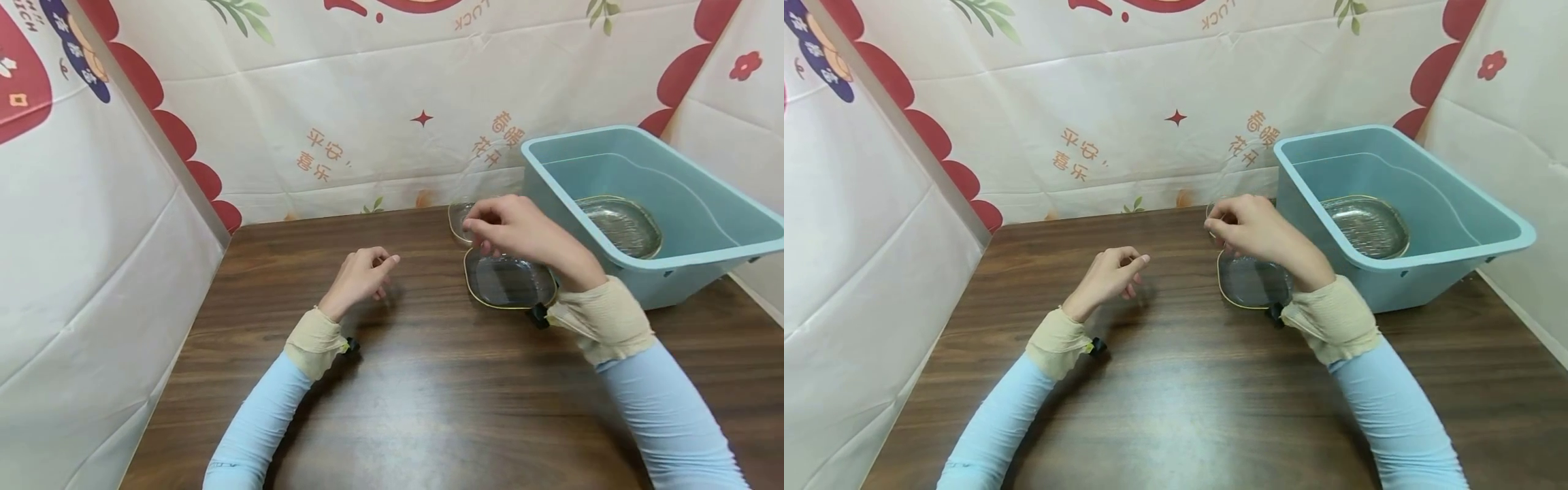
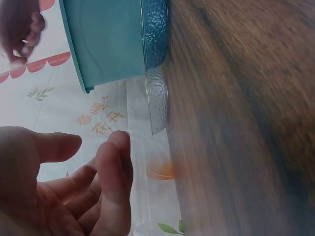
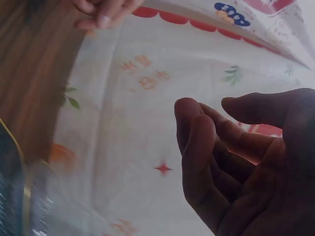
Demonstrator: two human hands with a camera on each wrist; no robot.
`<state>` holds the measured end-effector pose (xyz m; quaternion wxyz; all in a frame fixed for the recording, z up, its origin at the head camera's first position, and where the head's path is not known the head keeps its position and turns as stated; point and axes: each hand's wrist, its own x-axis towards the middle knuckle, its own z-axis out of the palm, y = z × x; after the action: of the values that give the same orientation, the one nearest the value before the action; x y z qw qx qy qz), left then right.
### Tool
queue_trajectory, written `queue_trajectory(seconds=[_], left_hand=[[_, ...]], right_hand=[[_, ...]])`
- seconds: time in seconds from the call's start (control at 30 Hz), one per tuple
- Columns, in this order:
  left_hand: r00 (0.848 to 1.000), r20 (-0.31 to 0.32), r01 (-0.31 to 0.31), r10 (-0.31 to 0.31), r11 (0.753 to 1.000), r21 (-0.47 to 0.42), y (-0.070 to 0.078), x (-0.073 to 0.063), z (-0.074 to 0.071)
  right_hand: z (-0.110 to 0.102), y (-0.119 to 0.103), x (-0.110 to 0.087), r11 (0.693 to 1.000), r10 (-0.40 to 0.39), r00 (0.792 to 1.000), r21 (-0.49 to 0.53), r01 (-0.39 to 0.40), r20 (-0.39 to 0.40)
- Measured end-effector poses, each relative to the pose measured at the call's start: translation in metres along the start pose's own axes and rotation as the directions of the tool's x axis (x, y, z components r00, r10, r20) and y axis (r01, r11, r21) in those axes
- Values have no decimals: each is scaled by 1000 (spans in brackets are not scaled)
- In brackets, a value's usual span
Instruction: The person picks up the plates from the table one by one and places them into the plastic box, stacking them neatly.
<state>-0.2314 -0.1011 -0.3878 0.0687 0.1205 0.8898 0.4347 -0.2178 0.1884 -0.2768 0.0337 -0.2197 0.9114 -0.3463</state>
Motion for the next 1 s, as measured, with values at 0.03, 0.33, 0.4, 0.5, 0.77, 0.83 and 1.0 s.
queue_trajectory(seconds=[0.03, 0.33, 0.4, 0.5, 0.77, 0.83, 1.0], left_hand=[[1000, 0, 0, 0, 1000, -4, 0, 0, 0], [1000, 22, -14, 14, 1000, -23, 2, 2, 4], [1000, 21, -5, 6, 1000, -22, 1, 3, 4], [1000, 20, 1, -1, 1000, -24, 0, 3, 5], [1000, 24, -1, 2, 1000, -25, -2, 2, 4], [1000, 24, 8, -8, 1000, -30, -2, 1, 3], [1000, 13, 12, -12, 1000, -26, 1, -1, 1]], right_hand=[[5, 4, 2, 1000, 4, 1000, 1, -4, 8], [29, 30, 7, 998, 37, 996, 40, -40, 83], [33, 34, 10, 996, 48, 994, 64, -54, 102], [38, 43, 15, 994, 72, 990, 77, -82, 123], [38, 64, 23, 990, 95, 988, 96, -107, 126], [35, 65, 24, 986, 97, 987, 124, -113, 127], [27, 70, 24, 974, 111, 986, 184, -133, 124]])
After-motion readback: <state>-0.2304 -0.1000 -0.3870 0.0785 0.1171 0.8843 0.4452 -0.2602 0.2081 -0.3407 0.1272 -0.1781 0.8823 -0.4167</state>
